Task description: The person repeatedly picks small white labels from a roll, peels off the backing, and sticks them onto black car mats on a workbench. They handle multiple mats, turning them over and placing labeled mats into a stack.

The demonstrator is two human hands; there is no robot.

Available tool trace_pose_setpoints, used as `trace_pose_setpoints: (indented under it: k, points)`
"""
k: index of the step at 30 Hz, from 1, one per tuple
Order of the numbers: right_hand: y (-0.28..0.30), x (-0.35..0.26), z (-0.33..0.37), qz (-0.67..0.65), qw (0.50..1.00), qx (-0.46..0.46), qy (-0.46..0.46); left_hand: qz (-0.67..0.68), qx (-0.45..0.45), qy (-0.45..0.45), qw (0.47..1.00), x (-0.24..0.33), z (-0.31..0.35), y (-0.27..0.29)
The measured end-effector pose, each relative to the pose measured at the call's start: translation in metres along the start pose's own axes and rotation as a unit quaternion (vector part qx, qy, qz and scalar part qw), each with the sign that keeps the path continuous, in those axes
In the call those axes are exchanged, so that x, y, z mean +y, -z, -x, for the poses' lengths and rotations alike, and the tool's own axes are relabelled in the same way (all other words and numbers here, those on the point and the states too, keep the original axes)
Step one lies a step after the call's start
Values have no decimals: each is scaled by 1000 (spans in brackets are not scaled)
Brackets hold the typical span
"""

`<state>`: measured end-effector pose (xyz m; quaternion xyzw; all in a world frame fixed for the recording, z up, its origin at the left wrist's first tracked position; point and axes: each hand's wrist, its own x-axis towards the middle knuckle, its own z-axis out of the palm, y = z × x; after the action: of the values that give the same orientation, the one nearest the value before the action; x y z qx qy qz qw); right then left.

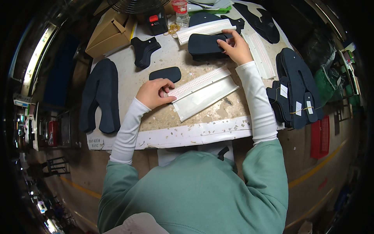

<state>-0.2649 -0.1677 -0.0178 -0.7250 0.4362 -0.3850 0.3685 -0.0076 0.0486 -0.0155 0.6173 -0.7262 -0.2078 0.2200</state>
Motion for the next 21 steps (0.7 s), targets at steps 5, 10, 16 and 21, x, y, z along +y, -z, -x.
trace_pose_setpoints:
  k: [5,10,16,21]
  points:
    - [-1,-7,4,153,984,43,76,-65,26,-8,998,2,3,-7]
    - [-7,-40,18,219,943,145,204,-37,-6,34,999,-4,1,-10]
    - [-53,-71,56,34,949,-84,301,56,34,15,998,-7,-1,-11]
    - [-79,-67,78,48,938,-202,278,300,108,81,945,-2,-3,-15]
